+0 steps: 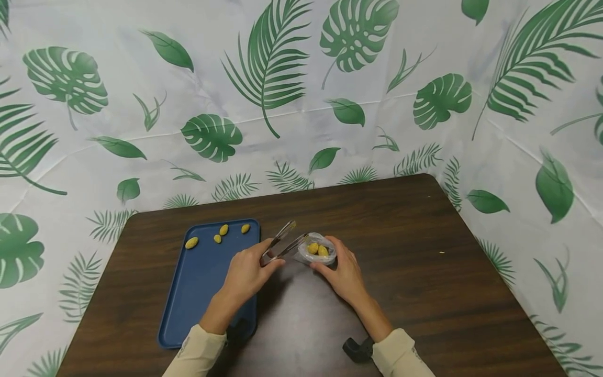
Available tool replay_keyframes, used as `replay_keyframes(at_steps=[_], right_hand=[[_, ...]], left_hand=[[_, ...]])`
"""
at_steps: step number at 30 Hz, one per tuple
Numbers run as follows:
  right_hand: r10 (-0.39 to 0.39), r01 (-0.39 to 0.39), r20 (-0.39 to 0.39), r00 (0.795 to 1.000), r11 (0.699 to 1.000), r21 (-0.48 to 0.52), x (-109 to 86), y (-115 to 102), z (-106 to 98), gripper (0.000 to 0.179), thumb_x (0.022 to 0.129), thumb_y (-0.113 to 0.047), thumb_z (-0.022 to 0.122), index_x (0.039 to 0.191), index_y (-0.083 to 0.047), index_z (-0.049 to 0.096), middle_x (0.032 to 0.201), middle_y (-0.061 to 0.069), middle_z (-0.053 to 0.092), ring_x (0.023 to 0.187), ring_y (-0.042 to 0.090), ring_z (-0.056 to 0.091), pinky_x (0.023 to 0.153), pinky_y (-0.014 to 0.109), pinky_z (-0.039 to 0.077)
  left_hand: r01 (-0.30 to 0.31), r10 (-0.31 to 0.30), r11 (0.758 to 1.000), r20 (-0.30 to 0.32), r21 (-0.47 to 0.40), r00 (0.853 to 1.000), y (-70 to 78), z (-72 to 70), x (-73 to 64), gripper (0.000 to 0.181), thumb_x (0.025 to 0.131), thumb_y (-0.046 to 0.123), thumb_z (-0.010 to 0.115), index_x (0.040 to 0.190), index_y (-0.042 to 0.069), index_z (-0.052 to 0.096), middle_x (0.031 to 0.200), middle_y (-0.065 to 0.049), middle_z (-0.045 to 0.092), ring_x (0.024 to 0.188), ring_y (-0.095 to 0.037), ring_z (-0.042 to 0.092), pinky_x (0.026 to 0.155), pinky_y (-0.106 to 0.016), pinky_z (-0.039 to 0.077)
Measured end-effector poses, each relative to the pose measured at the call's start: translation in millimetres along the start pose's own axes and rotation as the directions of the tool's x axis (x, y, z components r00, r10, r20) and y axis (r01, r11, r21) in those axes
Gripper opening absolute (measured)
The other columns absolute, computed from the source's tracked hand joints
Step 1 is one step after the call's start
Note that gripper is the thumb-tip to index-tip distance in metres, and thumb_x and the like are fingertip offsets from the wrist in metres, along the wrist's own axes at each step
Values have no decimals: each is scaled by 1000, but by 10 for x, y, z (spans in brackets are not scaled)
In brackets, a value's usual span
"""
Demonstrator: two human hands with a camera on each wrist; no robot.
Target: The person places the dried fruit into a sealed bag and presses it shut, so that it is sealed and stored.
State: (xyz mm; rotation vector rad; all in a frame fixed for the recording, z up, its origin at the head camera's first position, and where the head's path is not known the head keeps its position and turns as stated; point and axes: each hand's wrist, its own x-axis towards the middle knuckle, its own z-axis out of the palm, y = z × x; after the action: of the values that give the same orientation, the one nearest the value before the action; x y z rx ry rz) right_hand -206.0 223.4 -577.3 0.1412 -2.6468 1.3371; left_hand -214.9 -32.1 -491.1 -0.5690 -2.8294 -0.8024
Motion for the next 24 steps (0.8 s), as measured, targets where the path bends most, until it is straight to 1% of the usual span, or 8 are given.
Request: replay_keyframes(at_steps=[7, 12, 16, 20, 24], right_hand=[[9, -9, 4, 1000, 1000, 0, 3, 15, -1, 80, 86, -43, 83, 152, -19, 45, 149, 14, 57, 135, 45, 53, 105, 69, 41], [2, -2, -4, 1000, 1000, 5, 6, 29, 6, 79, 86, -41, 84, 151, -19, 45, 148, 14, 59, 134, 44, 54, 106, 68, 41], [12, -12, -3, 1000, 1000, 7, 2, 14, 2, 79, 86, -42, 84, 151, -19, 46, 148, 14, 58, 134, 44, 54, 106, 68, 40], [24, -24, 5, 1000, 1000, 4, 0, -4, -2, 80, 86, -44, 83, 152, -19, 45, 149, 14, 58, 135, 45, 53, 106, 68, 40], [32, -32, 9, 999, 999, -2, 1, -10, -2, 80, 86, -45, 83, 152, -20, 45, 149, 14, 58, 135, 46, 52, 105, 69, 40]], left_hand=[[78, -78, 997, -11, -4, 997, -142, -97, -29, 57, 90, 39, 80, 136, 8, 66, 97, -2, 77, 51, -2, 46, 55, -28, 43], [92, -91, 996, -50, 13, 995, -228, -133, -50, 57, 89, 39, 81, 135, 7, 66, 94, -2, 78, 53, -4, 51, 57, -33, 49], [99, -98, 995, -61, 15, 993, -271, -160, -73, 56, 89, 38, 81, 134, 7, 67, 93, -4, 78, 56, -6, 57, 58, -36, 51], [119, -118, 993, -70, 10, 991, -323, -188, -86, 51, 88, 38, 82, 128, 7, 69, 89, -4, 77, 55, -7, 58, 56, -34, 48], [157, -155, 987, -79, 16, 985, -396, -214, -91, 45, 88, 38, 83, 120, 8, 70, 85, -3, 76, 54, -8, 56, 53, -33, 46]])
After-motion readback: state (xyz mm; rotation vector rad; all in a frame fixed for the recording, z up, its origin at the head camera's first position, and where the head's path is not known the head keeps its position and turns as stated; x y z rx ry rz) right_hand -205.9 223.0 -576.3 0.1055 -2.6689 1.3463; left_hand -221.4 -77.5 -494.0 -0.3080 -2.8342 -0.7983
